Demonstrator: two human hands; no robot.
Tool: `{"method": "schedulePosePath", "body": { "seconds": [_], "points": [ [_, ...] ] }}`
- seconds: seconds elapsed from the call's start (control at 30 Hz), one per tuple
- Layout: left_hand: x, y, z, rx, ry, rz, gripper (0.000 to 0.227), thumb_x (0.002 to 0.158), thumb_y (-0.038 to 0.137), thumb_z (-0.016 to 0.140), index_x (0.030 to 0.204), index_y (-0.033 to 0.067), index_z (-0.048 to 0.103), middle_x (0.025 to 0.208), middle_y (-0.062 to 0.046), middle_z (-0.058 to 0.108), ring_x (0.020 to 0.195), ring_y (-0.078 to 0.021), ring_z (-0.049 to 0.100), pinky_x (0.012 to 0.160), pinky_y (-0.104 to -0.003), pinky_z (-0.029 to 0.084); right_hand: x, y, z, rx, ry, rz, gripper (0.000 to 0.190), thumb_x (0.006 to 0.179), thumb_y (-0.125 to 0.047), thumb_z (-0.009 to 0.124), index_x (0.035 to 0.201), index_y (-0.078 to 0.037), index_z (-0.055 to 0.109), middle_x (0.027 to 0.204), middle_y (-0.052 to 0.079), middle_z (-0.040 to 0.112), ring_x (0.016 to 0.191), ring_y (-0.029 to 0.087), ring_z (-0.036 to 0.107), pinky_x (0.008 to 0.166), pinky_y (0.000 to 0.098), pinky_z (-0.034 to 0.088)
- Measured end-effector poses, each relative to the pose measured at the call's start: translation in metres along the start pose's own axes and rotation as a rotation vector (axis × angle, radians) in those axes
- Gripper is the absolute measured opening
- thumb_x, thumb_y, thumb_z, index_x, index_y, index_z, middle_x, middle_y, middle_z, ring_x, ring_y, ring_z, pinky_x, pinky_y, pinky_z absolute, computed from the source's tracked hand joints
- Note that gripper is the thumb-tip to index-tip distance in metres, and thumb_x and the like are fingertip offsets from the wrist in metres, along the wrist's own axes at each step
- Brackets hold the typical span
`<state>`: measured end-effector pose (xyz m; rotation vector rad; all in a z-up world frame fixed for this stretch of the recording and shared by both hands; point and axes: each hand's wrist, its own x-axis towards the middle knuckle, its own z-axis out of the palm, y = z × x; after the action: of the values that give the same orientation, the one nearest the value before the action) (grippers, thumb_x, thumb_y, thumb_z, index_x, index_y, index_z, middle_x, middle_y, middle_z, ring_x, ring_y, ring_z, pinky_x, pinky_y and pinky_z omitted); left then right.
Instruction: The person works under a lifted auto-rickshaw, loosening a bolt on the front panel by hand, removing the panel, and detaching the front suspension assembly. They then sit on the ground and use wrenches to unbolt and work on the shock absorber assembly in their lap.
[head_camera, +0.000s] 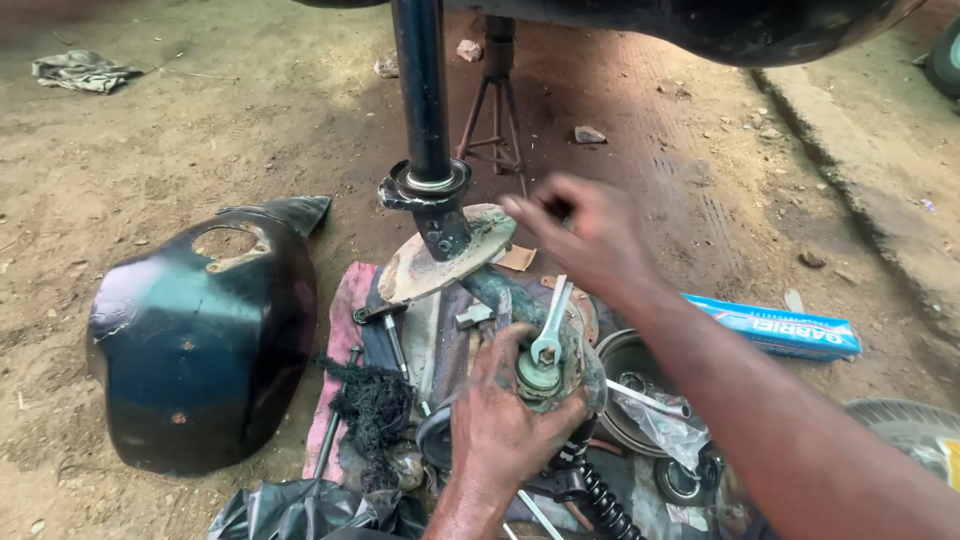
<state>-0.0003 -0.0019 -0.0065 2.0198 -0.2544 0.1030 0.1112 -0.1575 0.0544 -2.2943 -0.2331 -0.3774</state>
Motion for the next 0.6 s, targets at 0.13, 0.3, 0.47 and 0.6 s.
{"method": "schedulePosePath", "body": {
  "seconds": [0.13,0.3,0.47,0.6],
  "points": [
    [0.004,0.002,-0.004,0.025,0.016,-0.007,0.069,0.066,0.033,0.089,0.124,0.0138,0.058,0.113,-0.014,0.067,0.102,-0.0318,0.070,0.085,-0.045,0.056,0.019,-0.012,0.024,0.034,0.154,0.095,0.042,0.093,-0.046,0.073,0.075,-0.010,0.067,0.064,0.000,0.063,0.054,0.009,0.056,0.047,0.0333,0.049],
    [0.008,0.007,0.000,0.041,0.034,-0.042,0.065,0.066,0.036,0.089,0.120,0.0132,0.061,0.111,-0.013,0.067,0.100,-0.0324,0.069,0.083,-0.046,0.056,0.037,-0.014,0.034,-0.053,0.207,0.220,0.048,0.092,-0.050,0.071,0.073,-0.007,0.065,0.061,0.002,0.063,0.053,0.010,0.056,0.048,0.0322,0.047],
    [0.008,0.001,0.001,0.099,0.060,-0.018,0.061,0.063,0.038,0.090,0.112,0.0134,0.063,0.104,-0.013,0.067,0.096,-0.0323,0.070,0.078,-0.047,0.058,0.042,-0.020,0.052,0.201,0.038,0.079,0.042,0.101,-0.051,0.059,0.082,-0.016,0.067,0.067,-0.007,0.069,0.060,0.001,0.065,0.051,0.0243,0.051],
    [0.008,-0.001,-0.002,0.076,0.007,-0.069,0.065,0.065,0.041,0.089,0.115,0.0128,0.060,0.109,-0.014,0.065,0.097,-0.0326,0.071,0.078,-0.047,0.058,0.014,-0.072,0.046,0.088,0.004,-0.071,0.043,0.103,-0.048,0.061,0.080,-0.011,0.061,0.064,0.000,0.058,0.054,0.012,0.053,0.046,0.0305,0.041]
  ]
}}
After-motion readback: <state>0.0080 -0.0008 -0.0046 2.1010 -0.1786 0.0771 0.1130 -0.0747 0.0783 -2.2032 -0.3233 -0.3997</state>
